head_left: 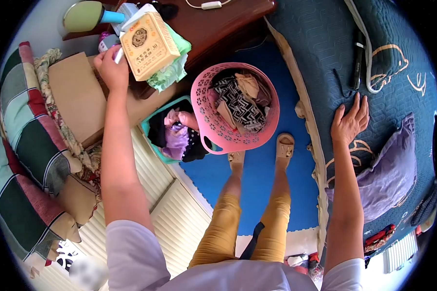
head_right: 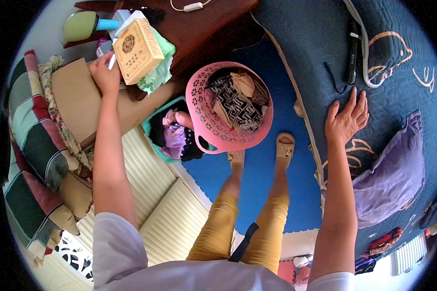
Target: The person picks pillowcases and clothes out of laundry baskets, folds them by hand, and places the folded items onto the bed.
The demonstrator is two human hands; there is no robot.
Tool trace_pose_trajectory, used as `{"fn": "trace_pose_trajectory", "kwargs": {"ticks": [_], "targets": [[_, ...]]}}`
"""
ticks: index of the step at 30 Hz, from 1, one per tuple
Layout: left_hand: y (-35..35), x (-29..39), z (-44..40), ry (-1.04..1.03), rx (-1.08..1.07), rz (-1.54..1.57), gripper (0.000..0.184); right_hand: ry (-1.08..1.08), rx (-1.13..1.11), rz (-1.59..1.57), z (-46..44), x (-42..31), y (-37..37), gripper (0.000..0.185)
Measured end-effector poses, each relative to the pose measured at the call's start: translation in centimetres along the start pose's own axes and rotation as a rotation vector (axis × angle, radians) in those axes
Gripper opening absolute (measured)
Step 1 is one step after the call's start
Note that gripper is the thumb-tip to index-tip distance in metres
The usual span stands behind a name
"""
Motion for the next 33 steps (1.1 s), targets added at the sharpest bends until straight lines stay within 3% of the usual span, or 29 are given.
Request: {"fn": "trace_pose_trajectory", "kwargs": {"ticks": [2,6,8,10,12,14,16,19,22,26,28,30,32,33], "targets": [[0.4,2.1,-0.7,-0.078,0.014,-0.414,0.029,0.004,-0.003,0.005,0.0,0.1,-0.2,0.056],[-1.0,1.1,-1.1,0.062,-0.206,-0.317,0.027,0.017,0.012,0.005,0.0,0.1,-0.3,0.056],[-0.6,1.0,0.1,0.068,-0.184,-0.2,0.033,0.021,0.015,0.013,0.0,0.0,-0.3,0.056],[2.0,2.4,2.0,-0.083,0.119,-0.097,0.038,0.009,0.001,0.017,0.0,0.0,-0.3,0.056],[5.0,5.7,5.4,-0.021,0.304,0.192,0.034,0.013,0.005,0.023,0.0,0.0,-0.4,0.056],[5.4,8.0,10.4,0.041,0.247,0.079,0.023,0.012,0.001,0.034,0.0,0.1,-0.5,0.056],[2.2,13.4,16.0,-0.103,0.06,0.233,0.018,0.018,-0.001,0.014,-0.1,0.0,-0.4,0.057],[-9.8,18.5,25.1,-0.14,-0.689,0.463,0.035,0.02,-0.008,0.037,0.0,0.2,-0.5,0.057],[-17.4,21.4,32.1,-0.507,-0.736,0.038,0.034,0.016,-0.009,0.046,0.0,0.2,-0.6,0.057],[-23.3,20.3,34.8,-0.563,-0.825,-0.199,0.032,0.027,0.007,0.025,0.0,0.2,-0.7,0.056],[-24.2,17.4,36.7,-0.499,-1.252,-0.363,0.062,0.03,-0.008,0.029,0.2,0.2,-0.7,0.056],[-26.5,12.0,40.8,-0.362,-1.385,-0.391,0.049,0.028,0.0,0.039,0.0,0.1,-0.7,0.056],[-22.6,10.1,39.2,-0.242,-1.158,-0.352,0.025,0.023,0.0,0.035,0.0,0.1,-0.6,0.056],[-21.1,9.6,38.5,-0.244,-1.157,-0.36,0.025,0.021,0.001,0.032,0.0,0.1,-0.6,0.056]]}}
Point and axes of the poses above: each hand's wrist, its own z-axis away from the middle knuckle, its own y-axis out of the back of the hand, x = y × z, the point moved 6 cm from there along -z, towards the middle knuckle, and after that the axes turned 1 degree about -y, right-handed, at the moved point
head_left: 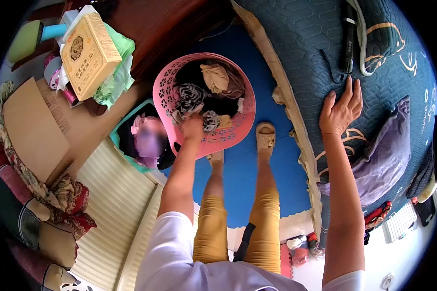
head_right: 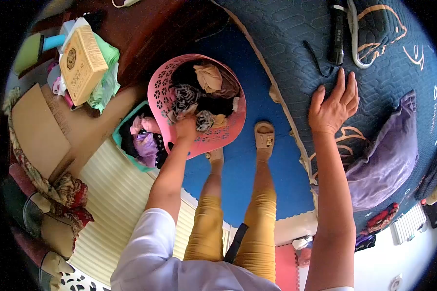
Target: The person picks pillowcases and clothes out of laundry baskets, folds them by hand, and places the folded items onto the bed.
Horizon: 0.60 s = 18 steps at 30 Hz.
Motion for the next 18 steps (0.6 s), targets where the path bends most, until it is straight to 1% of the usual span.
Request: {"fn": "trace_pose_trajectory", "kwargs": {"ticks": [2,3,5,6,7,9,10,12,14,15,16,17,18], "targets": [[2.8,-1.3,1.1,0.004,0.123,0.092,0.022,-0.01,0.003,-0.007,-0.1,0.0,0.0,0.056],[3.2,-1.6,1.1,0.003,0.121,0.089,0.022,-0.014,0.0,-0.006,0.0,0.0,0.0,0.056],[3.0,-1.7,0.7,-0.016,-0.027,0.007,0.022,-0.016,-0.005,-0.009,0.1,0.0,0.0,0.056],[4.0,-1.2,0.5,-0.018,-0.082,-0.041,0.017,-0.016,-0.004,-0.01,0.0,0.1,-0.1,0.056],[4.2,-0.7,-0.1,-0.02,-0.084,-0.04,0.017,-0.017,-0.006,-0.008,0.0,0.2,-0.1,0.056],[2.8,-0.4,-0.9,0.115,-0.372,-0.012,0.016,-0.014,-0.006,-0.012,0.0,0.2,-0.2,0.056],[2.9,0.3,-0.9,0.115,-0.372,-0.013,0.016,-0.015,-0.007,-0.011,0.0,0.2,-0.2,0.056],[5.1,2.3,-1.3,0.075,-0.02,-0.066,0.032,-0.013,-0.003,-0.007,0.0,0.1,-0.1,0.056],[6.4,4.7,-3.8,0.028,0.047,-0.119,0.036,-0.014,-0.008,-0.006,0.0,0.2,-0.2,0.056],[8.2,6.4,-4.5,-0.016,0.199,-0.175,0.047,-0.012,-0.013,-0.01,0.0,0.3,-0.2,0.056],[9.0,7.7,-5.8,-0.09,0.261,-0.217,0.062,-0.011,-0.014,-0.009,0.0,0.2,-0.2,0.056],[9.6,8.0,-7.1,-0.091,0.263,-0.211,0.062,-0.007,-0.013,-0.003,-0.1,0.2,-0.3,0.056],[10.2,8.3,-8.5,-0.08,0.306,-0.208,0.067,-0.007,-0.009,-0.002,-0.1,0.1,-0.3,0.056]]}}
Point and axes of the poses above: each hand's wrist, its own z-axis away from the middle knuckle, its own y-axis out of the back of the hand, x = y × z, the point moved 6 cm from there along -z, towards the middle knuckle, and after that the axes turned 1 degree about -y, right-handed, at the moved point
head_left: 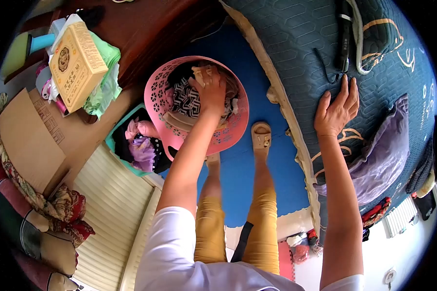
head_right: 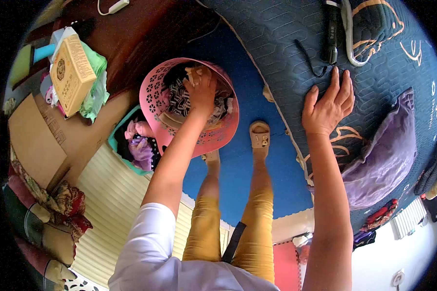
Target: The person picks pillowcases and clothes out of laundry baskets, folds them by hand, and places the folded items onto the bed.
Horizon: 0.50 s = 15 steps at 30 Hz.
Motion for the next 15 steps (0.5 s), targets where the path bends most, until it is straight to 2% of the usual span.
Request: {"fn": "trace_pose_trajectory", "kwargs": {"ticks": [1,3,5,6,7,9,11,13,15], "targets": [[-0.3,0.2,-1.2,0.015,0.04,-0.001,0.073,-0.001,0.002,0.002,0.1,0.1,0.0,0.056],[-1.4,-1.3,-1.9,0.037,-0.008,0.017,0.076,0.014,0.002,0.012,0.1,0.1,-0.1,0.056],[-4.1,-3.7,-0.9,0.182,-0.429,0.32,0.08,0.006,-0.001,0.002,0.1,0.1,-0.1,0.056],[-6.2,-4.7,-0.4,0.265,-0.483,0.533,0.081,0.007,-0.006,0.003,0.1,0.2,-0.1,0.056],[-8.4,-4.9,0.7,0.268,-0.487,0.53,0.081,0.008,-0.007,-0.002,0.1,0.2,-0.1,0.057],[-10.6,-6.5,3.5,0.456,-0.226,0.551,0.072,0.005,-0.004,-0.017,0.1,0.0,-0.1,0.057],[-8.6,-6.0,6.1,0.413,-0.415,0.577,0.054,0.004,-0.01,0.006,0.1,0.1,-0.1,0.058],[-6.9,-5.3,7.9,0.285,-0.403,0.587,0.044,0.007,-0.012,0.019,0.0,-0.1,0.0,0.057],[-6.6,-4.9,8.6,0.238,-0.359,0.568,0.05,0.011,-0.005,-0.002,0.0,-0.1,0.0,0.057]]}}
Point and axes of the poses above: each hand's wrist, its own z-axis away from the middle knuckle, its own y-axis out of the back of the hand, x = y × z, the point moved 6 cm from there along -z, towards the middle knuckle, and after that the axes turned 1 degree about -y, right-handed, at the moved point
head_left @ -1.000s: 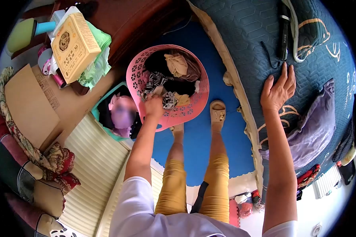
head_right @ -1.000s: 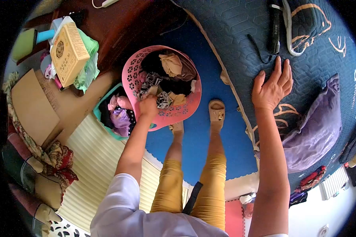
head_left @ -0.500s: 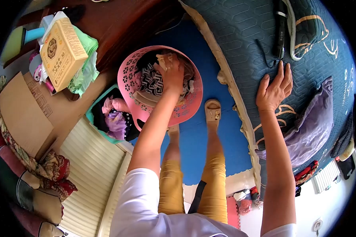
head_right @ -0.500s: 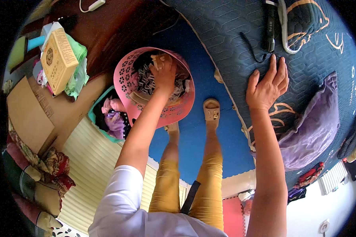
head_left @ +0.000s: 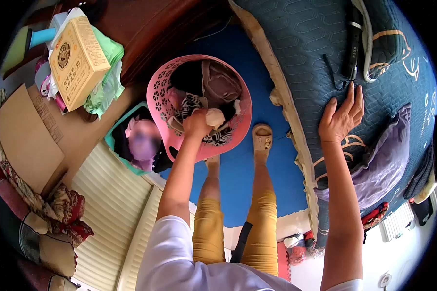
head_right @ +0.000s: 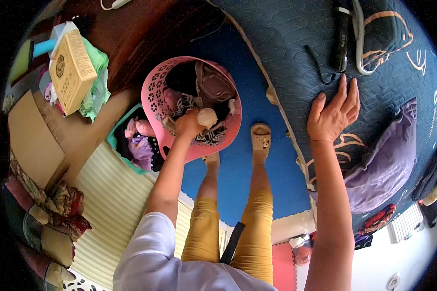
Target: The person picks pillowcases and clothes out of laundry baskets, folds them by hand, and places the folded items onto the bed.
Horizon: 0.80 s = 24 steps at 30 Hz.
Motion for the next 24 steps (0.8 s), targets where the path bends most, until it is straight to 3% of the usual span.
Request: {"fn": "trace_pose_trajectory", "kwargs": {"ticks": [2,3,4,6,8,9,12,15,17,18,20,24], "targets": [[-0.4,0.3,-0.7,-0.161,0.078,0.019,0.054,0.012,0.001,0.0,0.0,-0.2,0.0,0.057],[-0.2,0.1,-1.6,-0.034,-0.071,0.081,0.056,0.015,0.004,0.003,0.0,-0.1,0.0,0.057],[1.3,0.6,-2.3,-0.034,-0.071,0.082,0.056,0.016,0.006,0.007,0.1,-0.1,0.0,0.057],[4.4,0.1,-3.8,0.13,0.067,-0.11,0.056,0.016,0.008,0.009,0.1,0.0,-0.1,0.057],[6.4,-0.3,-5.4,0.116,0.463,-0.348,0.064,0.017,0.007,-0.004,0.1,-0.1,-0.2,0.056],[6.0,-1.6,-7.4,0.116,0.457,-0.345,0.064,0.02,0.003,-0.001,0.1,-0.1,-0.2,0.056],[3.8,-3.8,-11.2,0.135,0.198,0.068,0.063,0.028,0.001,0.009,0.1,0.0,-0.2,0.056],[3.2,-3.8,-10.7,0.302,0.115,0.146,0.063,0.017,-0.006,0.001,0.2,-0.2,-0.2,0.056],[2.8,-2.8,-9.1,0.167,0.32,0.405,0.062,0.009,-0.012,-0.008,0.2,-0.1,-0.2,0.056],[2.7,-2.1,-8.0,0.148,0.406,0.349,0.072,0.012,-0.008,-0.014,0.1,-0.2,-0.1,0.056],[1.6,-2.8,-7.6,0.097,0.56,0.557,0.079,0.007,-0.001,-0.005,0.2,-0.1,-0.2,0.056],[1.4,-5.1,-9.6,0.258,0.661,0.689,0.083,0.024,0.012,-0.014,0.2,-0.2,-0.2,0.055]]}}
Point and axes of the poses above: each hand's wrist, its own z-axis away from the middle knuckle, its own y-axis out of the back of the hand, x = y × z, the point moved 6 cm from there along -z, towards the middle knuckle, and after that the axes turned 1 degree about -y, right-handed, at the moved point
